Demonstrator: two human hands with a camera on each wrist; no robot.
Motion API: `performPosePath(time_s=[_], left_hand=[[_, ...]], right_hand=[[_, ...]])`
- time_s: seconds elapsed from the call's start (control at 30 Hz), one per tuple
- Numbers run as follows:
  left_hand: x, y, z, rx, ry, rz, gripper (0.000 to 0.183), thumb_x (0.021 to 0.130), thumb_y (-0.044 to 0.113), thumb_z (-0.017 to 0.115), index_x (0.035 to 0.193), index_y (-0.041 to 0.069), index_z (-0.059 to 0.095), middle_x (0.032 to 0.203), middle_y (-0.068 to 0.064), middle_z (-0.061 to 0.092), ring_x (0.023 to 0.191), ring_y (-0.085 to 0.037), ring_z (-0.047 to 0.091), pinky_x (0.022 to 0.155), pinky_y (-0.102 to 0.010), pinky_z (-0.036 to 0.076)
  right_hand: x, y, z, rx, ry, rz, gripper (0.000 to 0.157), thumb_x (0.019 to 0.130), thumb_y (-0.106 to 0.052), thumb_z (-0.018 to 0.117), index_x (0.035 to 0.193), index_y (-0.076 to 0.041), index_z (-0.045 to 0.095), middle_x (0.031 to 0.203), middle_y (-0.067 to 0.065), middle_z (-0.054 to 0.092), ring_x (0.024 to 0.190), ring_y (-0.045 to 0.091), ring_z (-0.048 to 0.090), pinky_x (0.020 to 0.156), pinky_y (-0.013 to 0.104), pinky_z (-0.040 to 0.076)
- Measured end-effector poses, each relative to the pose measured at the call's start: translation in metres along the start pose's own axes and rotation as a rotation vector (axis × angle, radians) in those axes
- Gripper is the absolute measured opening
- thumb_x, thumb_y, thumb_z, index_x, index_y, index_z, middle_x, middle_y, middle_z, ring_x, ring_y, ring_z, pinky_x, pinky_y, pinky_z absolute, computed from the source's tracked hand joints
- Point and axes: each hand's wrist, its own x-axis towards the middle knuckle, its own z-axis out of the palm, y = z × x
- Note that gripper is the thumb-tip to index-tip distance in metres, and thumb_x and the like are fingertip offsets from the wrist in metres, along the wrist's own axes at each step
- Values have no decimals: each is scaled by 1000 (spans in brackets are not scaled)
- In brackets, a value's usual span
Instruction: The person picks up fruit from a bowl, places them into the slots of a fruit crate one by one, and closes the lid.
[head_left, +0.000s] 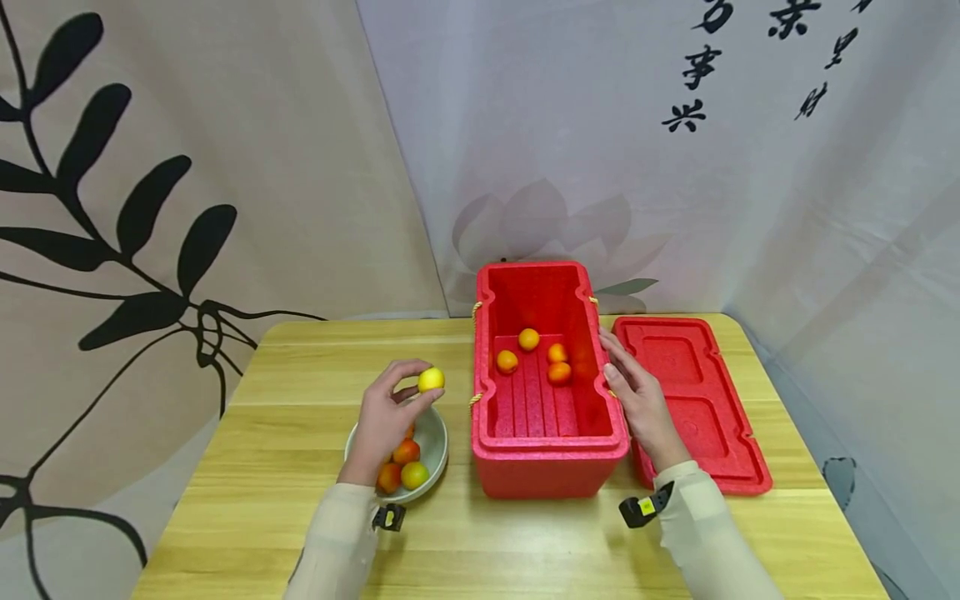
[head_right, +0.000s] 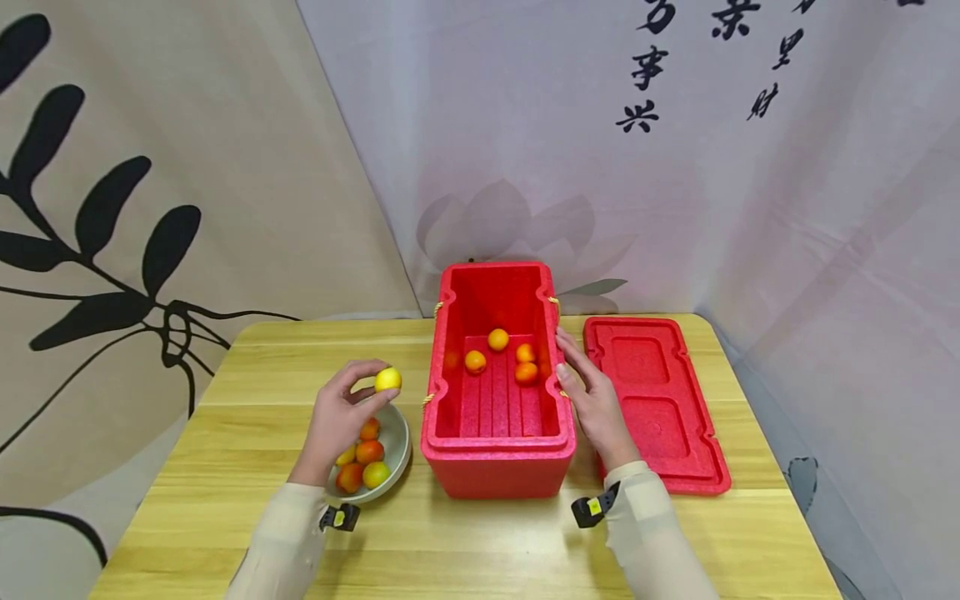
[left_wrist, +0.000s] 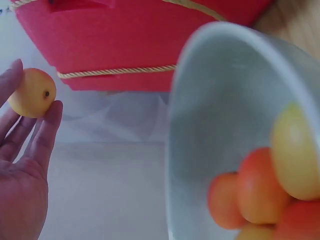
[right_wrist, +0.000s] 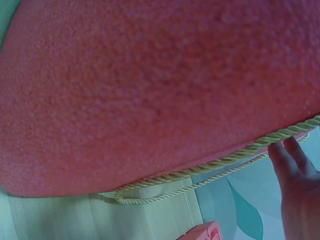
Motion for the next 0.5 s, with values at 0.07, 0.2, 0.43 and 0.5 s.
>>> performPosePath(time_s=[0.07,0.2,0.43,0.5], left_hand=[[3,12,1,-24,0,20,35,83,-1,77,115,-5,65,117,-15,61,108,-25,58,91,-39,53],[11,32,2,-53,3,61,33,83,-5,76,114,-8,64,116,-20,61,107,-26,59,90,-38,54],[20,41,6,-61,-1,89,32,83,-3,76,112,-7,65,115,-19,61,107,-24,58,90,-40,54],[23,41,7,-61,2,98,31,83,-3,76,112,-6,65,115,-19,61,107,-24,59,90,-42,54]], right_hand=[[0,0,0,1,1,0,49,104,-16,51,151,-9,40,156,0,34,142,23,30,96,25,46],[-1,0,0,-7,1,-3,49,104,-15,50,151,-8,39,156,0,33,142,23,30,95,24,47],[-1,1,-1,-23,7,3,49,103,-16,51,151,-9,40,156,0,33,142,24,30,94,24,48],[-1,1,0,-23,6,8,49,103,-17,51,151,-10,40,157,0,33,142,24,29,94,24,48]])
